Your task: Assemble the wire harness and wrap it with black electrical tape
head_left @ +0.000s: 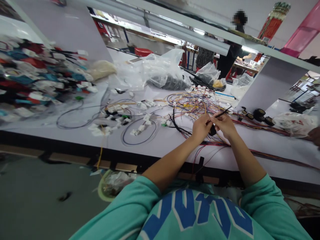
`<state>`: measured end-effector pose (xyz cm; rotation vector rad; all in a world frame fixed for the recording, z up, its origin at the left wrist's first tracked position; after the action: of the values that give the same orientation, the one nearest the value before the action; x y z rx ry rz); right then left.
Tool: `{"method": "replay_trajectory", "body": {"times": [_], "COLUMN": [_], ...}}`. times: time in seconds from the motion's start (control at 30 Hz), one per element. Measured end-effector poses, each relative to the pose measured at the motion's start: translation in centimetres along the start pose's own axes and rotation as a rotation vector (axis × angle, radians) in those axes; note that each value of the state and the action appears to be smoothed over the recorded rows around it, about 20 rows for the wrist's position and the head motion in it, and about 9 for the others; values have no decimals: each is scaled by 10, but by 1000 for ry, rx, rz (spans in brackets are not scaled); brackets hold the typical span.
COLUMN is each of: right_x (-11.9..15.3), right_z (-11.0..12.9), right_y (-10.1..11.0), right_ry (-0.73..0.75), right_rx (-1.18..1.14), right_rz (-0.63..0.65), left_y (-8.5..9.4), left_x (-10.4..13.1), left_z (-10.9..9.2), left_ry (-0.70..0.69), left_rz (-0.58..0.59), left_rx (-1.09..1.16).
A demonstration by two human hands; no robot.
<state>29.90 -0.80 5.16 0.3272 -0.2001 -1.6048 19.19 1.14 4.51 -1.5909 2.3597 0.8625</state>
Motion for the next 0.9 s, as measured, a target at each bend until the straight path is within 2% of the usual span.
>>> {"method": "replay_trajectory", "body": {"times": [0.1, 0.23, 0.3, 0.37, 0.43, 0.5, 0.6, 0.67, 0.7, 0.77, 0.87, 0.9], "right_x": [-1, -5, -6, -7, -7, -7, -7, -8, -8, -10, -11, -10], "right_z": [-6, 2, 3, 2, 2, 1, -4, -9, -11, -16, -22, -21], "right_y": [0, 10, 14, 16, 17, 16, 11, 9, 9, 15, 28, 32], "right_ry": [-88, 48, 72, 76, 102, 119, 87, 58, 45, 3, -64, -63], "right_rx": [-38, 66, 46, -15, -80, -147, -219, -249, -262, -272, -228, -193], "right_rz": [25, -61, -92, -99, -87, -58, 7, 23, 8, -73, -194, -205], "left_y": [-1, -4, 0, -2, -14, -27, -38, -44, -46, -45, -26, -20], "left_x": [2, 1, 2, 6, 5, 2, -3, -5, -6, -7, -2, 0], "left_z": [5, 15, 29, 47, 56, 52, 41, 37, 36, 37, 31, 24], "left_ry": [37, 86, 214, 409, 557, 607, 572, 525, 494, 395, 165, 91], "left_rz": [-25, -31, -146, -222, -127, 63, 283, 354, 350, 258, 67, 76], "left_rx": [64, 317, 513, 751, 1027, 1272, 1431, 1430, 1405, 1303, 963, 818]}}
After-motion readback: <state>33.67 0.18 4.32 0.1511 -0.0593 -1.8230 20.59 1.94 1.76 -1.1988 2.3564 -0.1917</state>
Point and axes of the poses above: each hand's wrist, its own x-axis away from the middle knuckle, its own y-axis out of the back of the hand, z = x × y, the point moved 7 cm from there along -x, towards the middle knuckle, and after that the axes turned 11 degrees about z, right-handed, at the moved point
